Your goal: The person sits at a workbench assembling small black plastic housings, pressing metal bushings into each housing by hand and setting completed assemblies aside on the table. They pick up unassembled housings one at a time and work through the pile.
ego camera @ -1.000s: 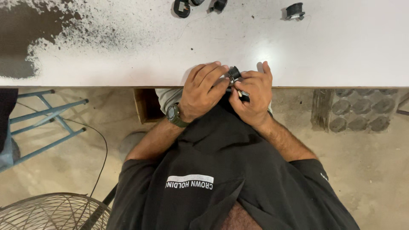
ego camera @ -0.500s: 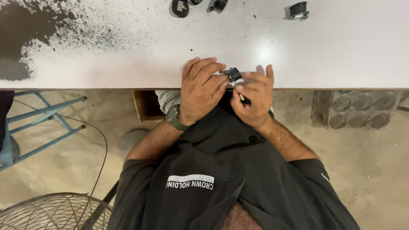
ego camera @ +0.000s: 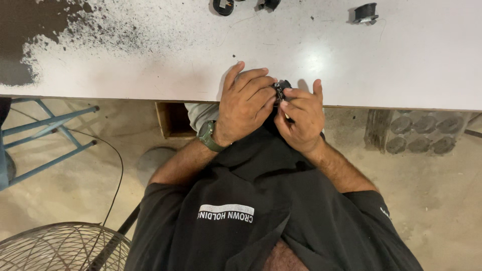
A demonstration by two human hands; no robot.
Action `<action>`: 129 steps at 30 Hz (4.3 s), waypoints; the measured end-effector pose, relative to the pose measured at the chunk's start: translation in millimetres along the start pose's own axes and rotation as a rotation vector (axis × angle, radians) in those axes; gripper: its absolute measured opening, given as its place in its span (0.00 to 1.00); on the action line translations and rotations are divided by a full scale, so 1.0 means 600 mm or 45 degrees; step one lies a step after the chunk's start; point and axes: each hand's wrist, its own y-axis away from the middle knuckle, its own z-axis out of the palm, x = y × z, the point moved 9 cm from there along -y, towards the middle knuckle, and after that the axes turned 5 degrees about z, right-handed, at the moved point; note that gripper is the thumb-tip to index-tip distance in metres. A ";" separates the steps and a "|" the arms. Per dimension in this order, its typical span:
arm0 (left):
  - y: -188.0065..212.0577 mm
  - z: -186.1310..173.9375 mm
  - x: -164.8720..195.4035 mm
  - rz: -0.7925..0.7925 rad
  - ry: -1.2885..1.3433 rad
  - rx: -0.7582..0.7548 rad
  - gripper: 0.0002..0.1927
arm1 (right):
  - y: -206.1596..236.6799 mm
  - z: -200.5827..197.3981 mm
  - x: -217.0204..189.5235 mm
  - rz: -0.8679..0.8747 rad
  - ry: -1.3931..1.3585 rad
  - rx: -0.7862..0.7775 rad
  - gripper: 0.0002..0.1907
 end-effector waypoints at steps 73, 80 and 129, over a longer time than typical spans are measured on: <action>-0.027 -0.003 0.010 -0.146 0.265 0.032 0.08 | 0.001 -0.024 -0.010 -0.008 -0.056 0.140 0.17; -0.029 -0.006 0.011 -0.144 0.290 0.058 0.08 | 0.000 -0.017 -0.010 0.020 -0.027 0.067 0.17; 0.009 -0.046 0.019 0.376 -0.393 -0.116 0.10 | -0.070 -0.006 -0.005 0.210 0.338 -0.190 0.20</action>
